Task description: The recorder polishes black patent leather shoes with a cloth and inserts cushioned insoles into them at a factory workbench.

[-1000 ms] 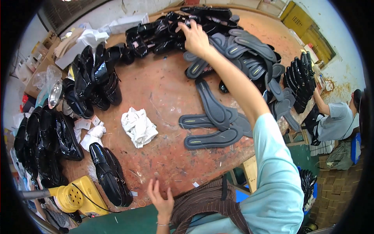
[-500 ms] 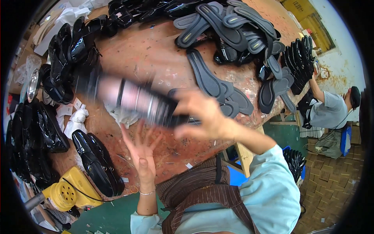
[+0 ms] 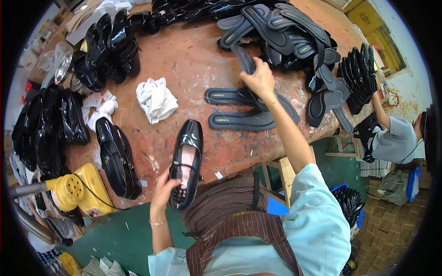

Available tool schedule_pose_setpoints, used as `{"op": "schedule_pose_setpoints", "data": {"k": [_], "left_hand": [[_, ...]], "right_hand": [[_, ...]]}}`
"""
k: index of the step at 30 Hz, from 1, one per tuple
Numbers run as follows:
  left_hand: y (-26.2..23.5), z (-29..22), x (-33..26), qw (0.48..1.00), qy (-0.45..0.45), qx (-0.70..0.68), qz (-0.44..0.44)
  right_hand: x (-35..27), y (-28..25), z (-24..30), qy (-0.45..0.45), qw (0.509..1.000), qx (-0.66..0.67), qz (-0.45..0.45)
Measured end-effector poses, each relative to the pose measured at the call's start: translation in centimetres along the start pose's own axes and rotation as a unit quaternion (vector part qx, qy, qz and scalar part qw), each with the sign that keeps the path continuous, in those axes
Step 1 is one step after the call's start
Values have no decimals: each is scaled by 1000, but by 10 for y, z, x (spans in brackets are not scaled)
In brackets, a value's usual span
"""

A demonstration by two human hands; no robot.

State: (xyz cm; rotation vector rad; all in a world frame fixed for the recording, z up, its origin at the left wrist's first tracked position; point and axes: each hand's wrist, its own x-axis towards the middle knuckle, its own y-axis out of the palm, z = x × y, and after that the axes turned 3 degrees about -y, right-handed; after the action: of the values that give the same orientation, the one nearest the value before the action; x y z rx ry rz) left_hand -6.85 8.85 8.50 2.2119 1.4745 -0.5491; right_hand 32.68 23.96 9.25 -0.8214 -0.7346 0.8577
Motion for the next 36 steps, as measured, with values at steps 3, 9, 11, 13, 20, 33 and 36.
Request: {"op": "schedule_pose_setpoints", "data": {"k": [3, 9, 11, 13, 20, 33, 36], "left_hand": [[-8, 10, 15, 994, 69, 52, -62], [16, -9, -26, 852, 256, 371, -265], [23, 3, -37, 788, 280, 475, -274], [17, 29, -36, 783, 290, 470, -287], [-41, 24, -47, 807, 320, 448, -215], [-45, 75, -9, 824, 421, 268, -266], [-47, 79, -11, 826, 417, 268, -270]], "right_hand": [[13, -20, -27, -33, 964, 263, -7], [-23, -122, 3, 63, 677, 707, 194], [-38, -115, 13, 68, 713, 675, 175], [-50, -107, 22, 60, 725, 663, 178], [-126, -84, 59, -487, 839, 119, 213], [-205, 45, 133, -529, 754, 230, 312], [-208, 54, 139, -529, 745, 222, 340]]}}
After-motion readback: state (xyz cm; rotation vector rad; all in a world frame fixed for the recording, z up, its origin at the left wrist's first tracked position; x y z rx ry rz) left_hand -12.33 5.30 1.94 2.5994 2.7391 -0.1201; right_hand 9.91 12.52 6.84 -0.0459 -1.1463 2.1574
